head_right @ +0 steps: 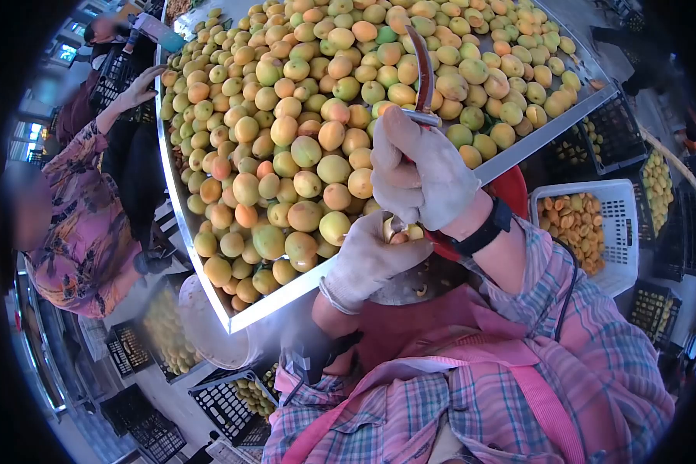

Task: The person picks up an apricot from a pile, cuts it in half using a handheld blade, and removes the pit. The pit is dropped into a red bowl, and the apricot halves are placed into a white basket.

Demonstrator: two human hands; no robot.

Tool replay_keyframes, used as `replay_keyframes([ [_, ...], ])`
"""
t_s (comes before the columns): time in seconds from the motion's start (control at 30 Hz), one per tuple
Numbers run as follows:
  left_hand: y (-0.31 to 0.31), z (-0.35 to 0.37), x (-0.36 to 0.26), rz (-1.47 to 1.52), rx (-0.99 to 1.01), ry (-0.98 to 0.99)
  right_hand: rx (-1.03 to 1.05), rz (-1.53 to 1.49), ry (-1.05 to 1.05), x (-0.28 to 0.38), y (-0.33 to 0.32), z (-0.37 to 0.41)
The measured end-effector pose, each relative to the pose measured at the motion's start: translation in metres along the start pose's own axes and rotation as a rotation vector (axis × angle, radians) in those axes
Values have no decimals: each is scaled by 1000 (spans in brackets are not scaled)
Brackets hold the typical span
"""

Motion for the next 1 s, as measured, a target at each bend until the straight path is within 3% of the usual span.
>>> replay_keyframes([
  [0.07, 0, -2, 9, 4, -10, 40, -37, -19, 10, 0, -1, 0],
  [0.13, 2, 1, 11, -469, -105, 553, -121, -96, 60, -2, -3, 1],
  [0.17, 3, 3, 8, -469, -105, 552, -121, -96, 61, -4, -4, 1],
  [0.23, 1, 0, 11, -247, -56, 227, -65, -132, 68, -6, -5, 2],
  [0.27, 1, 3, 3, -514, -110, 591, -42, -171, 87, -7, -7, 1],
  [0.3, 4, 3, 2, -502, -91, 613, -22, -205, 101, -7, -8, 1],
  [0.37, 8, 0, 12, -189, -49, 390, -104, -214, 123, -6, -9, 3],
  [0.4, 7, 3, 7, -508, -126, 721, -83, -229, 132, -5, -11, 3],
  [0.43, 8, 5, 8, -631, -166, 816, -60, -246, 146, -5, -12, 4],
  [0.5, 6, 4, -4, -169, -107, 345, -73, -260, 122, -1, -10, 4],
  [0.53, 6, 4, -11, -167, -100, 351, -71, -289, 118, 0, -10, 5],
  [0.6, 9, 2, -4, 103, 68, -24, -63, -303, 104, 2, -9, 6],
  [0.73, 12, -1, 3, 266, 126, 15, -21, -357, 80, 4, -6, 9],
  [0.83, 13, 2, -4, 329, 227, -106, 52, -349, 66, 6, -2, 11],
  [1.0, 14, 5, -9, 271, 144, 58, 104, -320, 16, 8, 4, 13],
])
Point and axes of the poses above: each hand's wrist, its own z-axis away from the middle knuckle, its own y-axis out of the palm, x = y × z, the point moved 4 cm from there along -z, towards the middle knuckle, and after that the axes turned 13 degrees about -z, right-handed, at the moved point
